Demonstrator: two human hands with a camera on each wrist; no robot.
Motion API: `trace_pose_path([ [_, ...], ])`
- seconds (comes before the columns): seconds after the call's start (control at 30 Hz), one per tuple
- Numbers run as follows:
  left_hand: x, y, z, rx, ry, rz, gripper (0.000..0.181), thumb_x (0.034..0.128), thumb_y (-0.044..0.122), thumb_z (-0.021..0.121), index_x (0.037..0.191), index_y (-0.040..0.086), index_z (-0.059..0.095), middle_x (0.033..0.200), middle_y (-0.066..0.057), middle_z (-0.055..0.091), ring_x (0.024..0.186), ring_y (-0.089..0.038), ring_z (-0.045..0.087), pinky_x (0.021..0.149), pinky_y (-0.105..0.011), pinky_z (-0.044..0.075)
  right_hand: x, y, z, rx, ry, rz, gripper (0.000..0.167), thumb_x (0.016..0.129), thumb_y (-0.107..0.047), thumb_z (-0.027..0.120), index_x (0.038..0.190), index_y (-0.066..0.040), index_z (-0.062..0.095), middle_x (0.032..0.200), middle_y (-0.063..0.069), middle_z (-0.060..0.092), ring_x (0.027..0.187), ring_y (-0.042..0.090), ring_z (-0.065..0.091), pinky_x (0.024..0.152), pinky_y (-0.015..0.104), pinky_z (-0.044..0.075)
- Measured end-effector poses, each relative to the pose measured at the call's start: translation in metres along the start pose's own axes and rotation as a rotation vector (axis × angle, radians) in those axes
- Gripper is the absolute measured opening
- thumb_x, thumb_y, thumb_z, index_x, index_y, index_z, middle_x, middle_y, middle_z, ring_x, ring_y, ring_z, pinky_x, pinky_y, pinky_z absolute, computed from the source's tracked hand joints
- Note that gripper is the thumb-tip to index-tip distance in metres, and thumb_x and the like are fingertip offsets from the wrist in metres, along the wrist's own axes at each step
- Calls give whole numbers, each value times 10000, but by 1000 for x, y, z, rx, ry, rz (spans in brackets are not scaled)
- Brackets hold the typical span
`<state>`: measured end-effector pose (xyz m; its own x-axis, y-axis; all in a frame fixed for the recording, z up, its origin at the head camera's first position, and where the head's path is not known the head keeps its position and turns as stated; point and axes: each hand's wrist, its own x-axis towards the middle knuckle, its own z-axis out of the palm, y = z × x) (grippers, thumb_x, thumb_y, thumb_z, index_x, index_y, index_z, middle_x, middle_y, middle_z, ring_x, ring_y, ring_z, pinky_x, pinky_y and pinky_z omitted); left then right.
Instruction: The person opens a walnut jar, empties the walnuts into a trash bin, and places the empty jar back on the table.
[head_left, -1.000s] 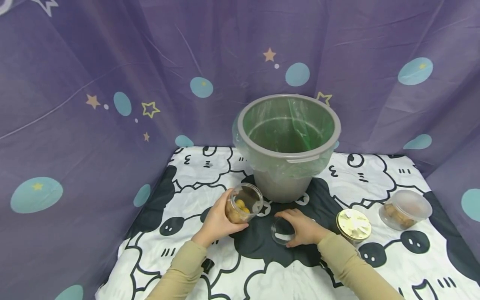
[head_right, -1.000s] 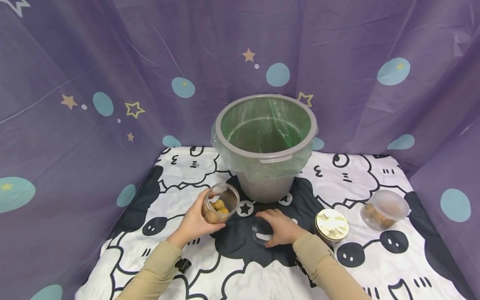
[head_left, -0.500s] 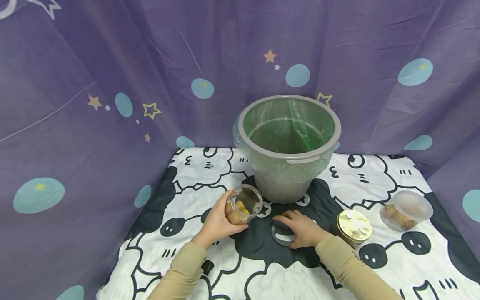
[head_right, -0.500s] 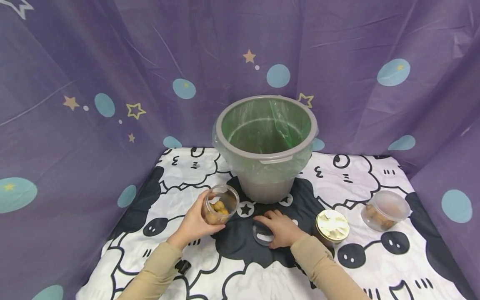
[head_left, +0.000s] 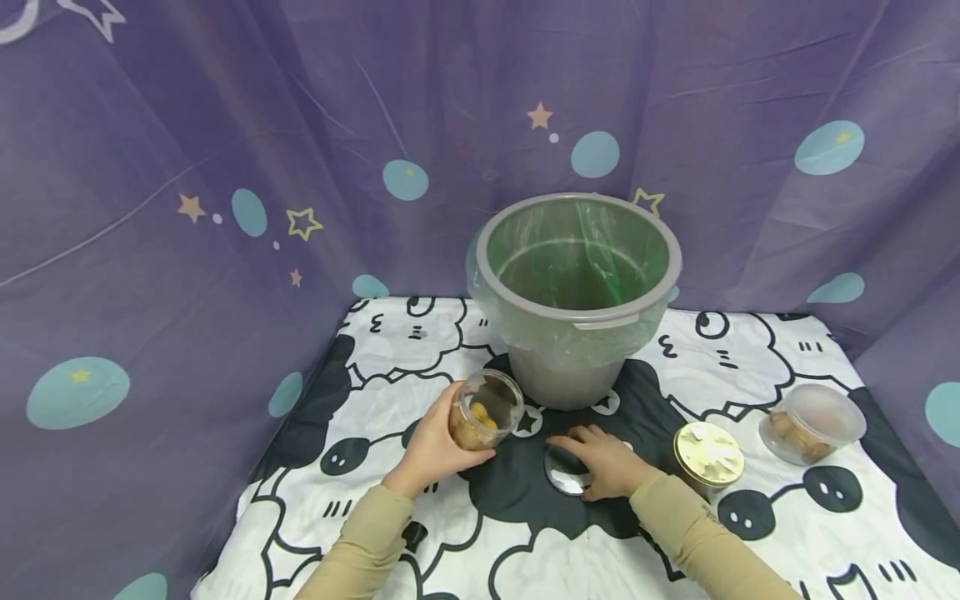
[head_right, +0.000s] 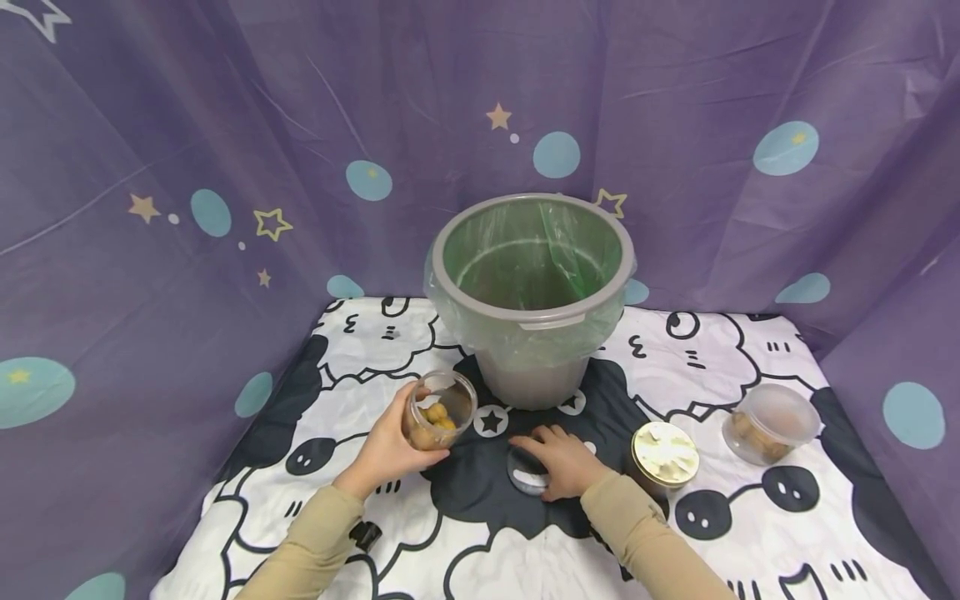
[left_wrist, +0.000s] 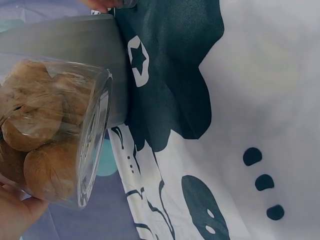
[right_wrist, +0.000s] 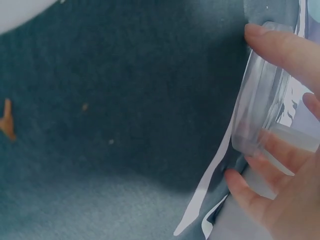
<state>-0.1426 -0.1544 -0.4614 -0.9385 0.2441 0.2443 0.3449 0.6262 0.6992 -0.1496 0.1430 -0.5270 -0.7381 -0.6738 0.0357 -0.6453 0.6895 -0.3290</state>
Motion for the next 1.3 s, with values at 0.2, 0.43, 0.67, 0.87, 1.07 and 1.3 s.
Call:
trace_pose_path([
  [0.2,1,-1,-1,-7,0,-4,1036,585,270,903,1440,158,329,1348,-112,493,1176,-306,528,959,-483,454,0,1,0,2,-20,14,932,548,-225,900,1366,-203,455,1192,117,532,1049,296,518,807,479,506],
  [0.43,3,-2,-3,-21,4,19,1017,590,275,901,1427,165,334,1324,-97,503,1153,-286,536,951,-473,459,-2,2,0,29,-26,40,940,543,-221,904,1369,-210,455,1211,114,526,1072,299,500,817,496,499],
  [0.67,4,-1,-4,-33,-2,8,1017,584,259,905,1424,173,338,1325,-89,507,1170,-286,528,968,-466,450,-3,4,-9,64,11,65,918,538,-217,903,1352,-191,479,1227,126,521,1110,330,491,887,512,475],
  [0.87,4,-3,-4,-34,0,15,1027,585,264,906,1429,167,330,1331,-88,505,1173,-285,528,971,-465,450,-7,5,-20,103,61,80,885,554,-224,896,1342,-157,499,1243,148,516,1141,361,484,906,521,470],
  [1.07,4,-4,-4,-33,-1,12,1033,585,263,905,1432,157,324,1341,-107,498,1179,-297,524,974,-473,447,-11,3,-35,146,139,70,673,698,-233,831,1294,-104,547,1248,154,526,1158,357,501,937,517,454],
  [1.3,4,-7,-3,-44,4,17,1026,583,252,906,1429,175,330,1332,-90,504,1176,-287,527,971,-473,449,-15,6,-54,181,403,-17,402,764,-162,772,1141,-115,642,1144,65,603,1055,251,582,877,453,493],
])
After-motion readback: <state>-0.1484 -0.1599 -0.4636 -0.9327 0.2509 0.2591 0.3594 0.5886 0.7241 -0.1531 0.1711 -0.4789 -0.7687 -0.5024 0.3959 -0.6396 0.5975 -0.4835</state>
